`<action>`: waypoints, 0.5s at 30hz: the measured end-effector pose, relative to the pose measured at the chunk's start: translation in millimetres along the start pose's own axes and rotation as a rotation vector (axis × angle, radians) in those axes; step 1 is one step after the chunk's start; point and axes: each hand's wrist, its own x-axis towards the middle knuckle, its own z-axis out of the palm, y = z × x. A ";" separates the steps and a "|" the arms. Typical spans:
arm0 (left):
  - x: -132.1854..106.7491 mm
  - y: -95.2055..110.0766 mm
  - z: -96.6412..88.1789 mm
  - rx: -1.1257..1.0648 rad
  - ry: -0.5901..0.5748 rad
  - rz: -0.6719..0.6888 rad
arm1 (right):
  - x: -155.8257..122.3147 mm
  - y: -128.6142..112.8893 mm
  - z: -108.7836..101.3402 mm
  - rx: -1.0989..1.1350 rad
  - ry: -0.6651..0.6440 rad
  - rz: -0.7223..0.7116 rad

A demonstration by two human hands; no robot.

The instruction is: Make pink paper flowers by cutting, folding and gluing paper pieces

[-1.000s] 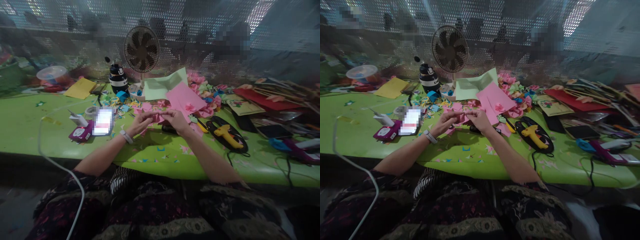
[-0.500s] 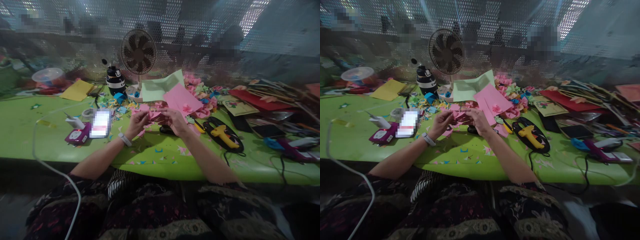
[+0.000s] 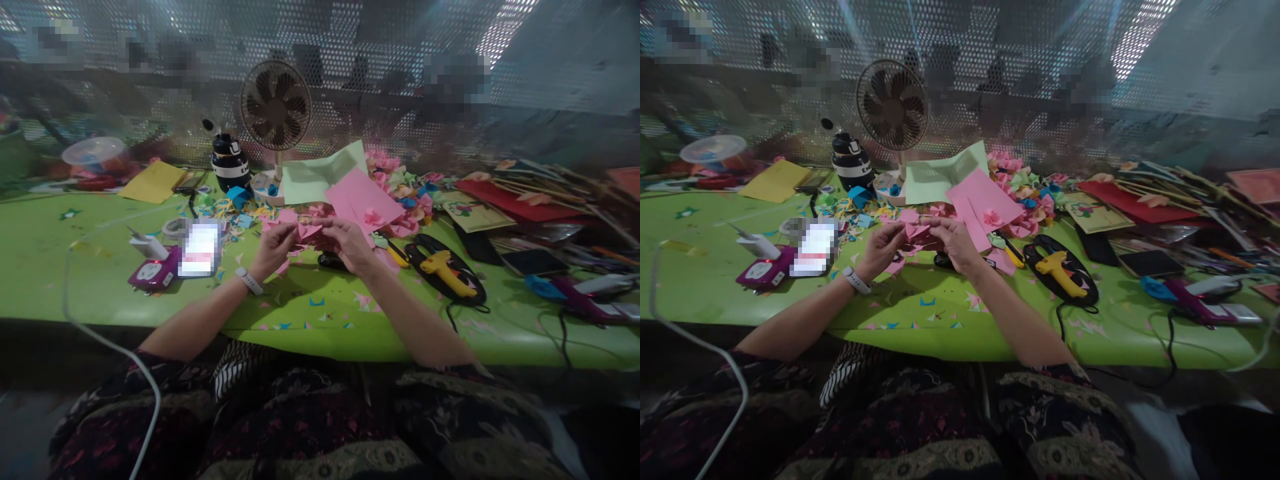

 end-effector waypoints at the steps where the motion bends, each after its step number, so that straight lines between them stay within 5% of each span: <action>1: 0.0 -0.8 0.0 -0.007 0.001 -0.004 | 0.2 0.3 -0.2 0.001 -0.001 0.005; 15: -1.2 -5.3 -2.3 0.020 -0.007 0.005 | 1.4 4.4 -1.1 0.026 -0.019 -0.004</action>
